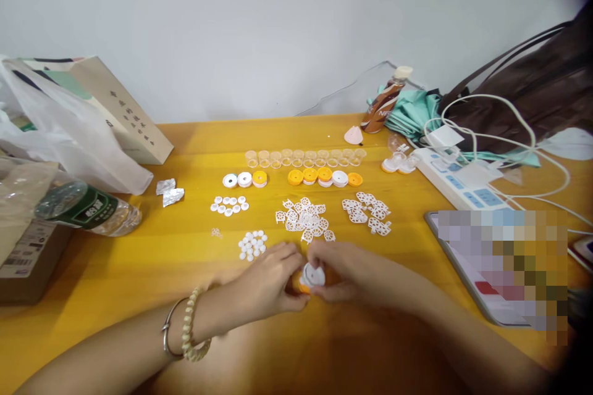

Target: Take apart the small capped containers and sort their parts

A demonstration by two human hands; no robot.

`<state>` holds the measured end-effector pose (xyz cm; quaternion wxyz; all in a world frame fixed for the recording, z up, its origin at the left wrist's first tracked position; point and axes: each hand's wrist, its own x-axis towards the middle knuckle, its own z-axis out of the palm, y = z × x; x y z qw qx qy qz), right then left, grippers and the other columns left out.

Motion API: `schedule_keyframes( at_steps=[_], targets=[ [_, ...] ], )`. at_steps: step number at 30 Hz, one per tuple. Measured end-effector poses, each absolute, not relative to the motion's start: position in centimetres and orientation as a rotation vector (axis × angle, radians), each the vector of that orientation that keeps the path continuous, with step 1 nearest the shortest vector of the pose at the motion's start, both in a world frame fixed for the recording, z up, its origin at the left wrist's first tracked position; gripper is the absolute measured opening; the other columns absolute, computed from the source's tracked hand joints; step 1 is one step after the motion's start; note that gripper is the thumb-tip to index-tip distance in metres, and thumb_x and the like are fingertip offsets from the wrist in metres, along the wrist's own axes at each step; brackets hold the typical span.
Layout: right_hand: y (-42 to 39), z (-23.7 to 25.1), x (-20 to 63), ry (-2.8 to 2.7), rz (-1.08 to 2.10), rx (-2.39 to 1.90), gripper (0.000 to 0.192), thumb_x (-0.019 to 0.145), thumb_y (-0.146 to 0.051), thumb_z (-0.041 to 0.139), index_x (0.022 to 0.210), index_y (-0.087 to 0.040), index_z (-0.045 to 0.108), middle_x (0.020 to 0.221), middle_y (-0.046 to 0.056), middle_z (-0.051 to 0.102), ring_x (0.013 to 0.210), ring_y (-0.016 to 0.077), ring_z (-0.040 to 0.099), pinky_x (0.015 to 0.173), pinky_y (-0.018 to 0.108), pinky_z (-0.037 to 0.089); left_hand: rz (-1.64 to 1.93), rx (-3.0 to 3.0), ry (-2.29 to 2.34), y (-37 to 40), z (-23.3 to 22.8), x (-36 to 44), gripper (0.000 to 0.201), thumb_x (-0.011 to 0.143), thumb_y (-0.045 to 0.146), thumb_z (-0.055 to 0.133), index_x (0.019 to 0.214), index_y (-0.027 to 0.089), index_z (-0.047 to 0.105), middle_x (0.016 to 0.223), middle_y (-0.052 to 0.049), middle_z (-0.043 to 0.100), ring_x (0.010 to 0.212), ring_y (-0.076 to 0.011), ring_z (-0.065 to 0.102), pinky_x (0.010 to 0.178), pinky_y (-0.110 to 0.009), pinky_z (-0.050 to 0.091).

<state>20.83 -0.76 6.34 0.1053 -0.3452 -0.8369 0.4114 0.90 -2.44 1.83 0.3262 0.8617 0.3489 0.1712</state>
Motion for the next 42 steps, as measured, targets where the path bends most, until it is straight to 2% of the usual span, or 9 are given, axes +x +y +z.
schedule_keyframes(
  at_steps=[4, 9, 13, 25, 30, 33, 36, 38, 42],
  targets=[
    [1.4, 6.6, 23.4, -2.173, 0.892, -1.075, 0.015, 0.074, -0.019, 0.060, 0.082, -0.021, 0.048, 0.077, -0.001, 0.058, 0.070, 0.0134, 0.055, 0.066, 0.026, 0.046, 0.429, 2.273, 0.870, -2.6, 1.9, 1.0, 0.023, 0.069, 0.026, 0.065, 0.087, 0.017, 0.053, 0.087, -0.003, 0.056, 0.080, -0.0173, 0.051, 0.073, -0.030, 0.045],
    [6.4, 4.3, 27.7, -1.797, 0.370, -1.486, 0.030, 0.071, -0.030, 0.065, 0.097, -0.018, 0.053, 0.089, 0.007, 0.063, 0.078, 0.0201, 0.060, 0.074, 0.036, 0.049, 0.446, 2.299, 0.892, -2.6, 1.8, 1.0, 0.024, 0.069, 0.020, 0.061, 0.091, 0.018, 0.050, 0.091, -0.004, 0.055, 0.082, -0.0173, 0.050, 0.072, -0.030, 0.045],
    [8.9, 2.3, 28.9, -1.776, 0.222, -1.617, 0.028, 0.073, -0.031, 0.060, 0.097, -0.017, 0.060, 0.094, 0.010, 0.065, 0.082, 0.0236, 0.061, 0.075, 0.041, 0.049, 0.460, 2.315, 0.888, -2.6, 1.8, 1.0, 0.024, 0.070, 0.020, 0.060, 0.091, 0.018, 0.050, 0.091, -0.004, 0.054, 0.083, -0.0185, 0.050, 0.072, -0.031, 0.045],
    [9.8, 1.2, 28.4, -1.850, 0.229, -1.651, 0.034, 0.077, -0.030, 0.058, 0.108, -0.016, 0.060, 0.104, 0.012, 0.066, 0.091, 0.0264, 0.062, 0.081, 0.044, 0.048, 0.457, 2.318, 0.880, -2.6, 1.8, 0.9, 0.023, 0.070, 0.021, 0.060, 0.091, 0.018, 0.050, 0.090, -0.005, 0.054, 0.082, -0.0183, 0.050, 0.072, -0.031, 0.045],
    [8.8, 2.5, 28.0, -1.747, 0.153, -1.560, 0.037, 0.077, -0.036, 0.060, 0.109, -0.018, 0.058, 0.108, 0.012, 0.063, 0.095, 0.0262, 0.060, 0.082, 0.042, 0.047, 0.450, 2.321, 0.864, -2.5, 1.7, 0.8, 0.022, 0.072, 0.021, 0.060, 0.091, 0.017, 0.050, 0.091, -0.005, 0.054, 0.083, -0.0185, 0.050, 0.073, -0.031, 0.045],
    [6.6, 4.3, 26.4, -1.682, 0.183, -1.457, 0.023, 0.082, -0.035, 0.054, 0.099, -0.019, 0.059, 0.097, 0.009, 0.064, 0.087, 0.0217, 0.060, 0.079, 0.036, 0.047, 0.438, 2.326, 0.862, -2.3, 1.9, 0.6, 0.022, 0.073, 0.021, 0.060, 0.092, 0.017, 0.050, 0.093, -0.005, 0.054, 0.085, -0.0189, 0.049, 0.075, -0.032, 0.044],
    [3.2, 5.2, 23.9, -1.938, 0.467, -1.283, 0.014, 0.085, -0.033, 0.050, 0.081, -0.021, 0.055, 0.077, 0.004, 0.062, 0.071, 0.0171, 0.058, 0.067, 0.030, 0.046, 0.425, 2.341, 0.873, -2.0, 2.4, 0.4, 0.023, 0.074, 0.018, 0.060, 0.095, 0.018, 0.051, 0.094, -0.005, 0.053, 0.086, -0.0191, 0.049, 0.077, -0.033, 0.043],
    [0.9, 4.9, 22.3, -2.163, 0.613, -1.097, 0.016, 0.083, -0.035, 0.055, 0.077, -0.021, 0.053, 0.071, 0.002, 0.059, 0.066, 0.0157, 0.055, 0.062, 0.028, 0.045, 0.409, 2.351, 0.884, -1.8, 2.7, 0.2, 0.021, 0.075, 0.018, 0.060, 0.095, 0.018, 0.051, 0.094, -0.005, 0.052, 0.085, -0.0186, 0.048, 0.076, -0.032, 0.043],
    [-2.2, 2.7, 20.5, -2.357, 0.612, -0.958, 0.035, 0.070, -0.050, 0.067, 0.081, -0.020, 0.052, 0.076, 0.004, 0.059, 0.070, 0.0172, 0.053, 0.063, 0.028, 0.043, 0.399, 2.345, 0.869, -1.3, 2.6, 0.1, 0.019, 0.078, 0.026, 0.062, 0.090, 0.018, 0.050, 0.090, -0.003, 0.050, 0.082, -0.0172, 0.047, 0.072, -0.030, 0.043]
  ],
)
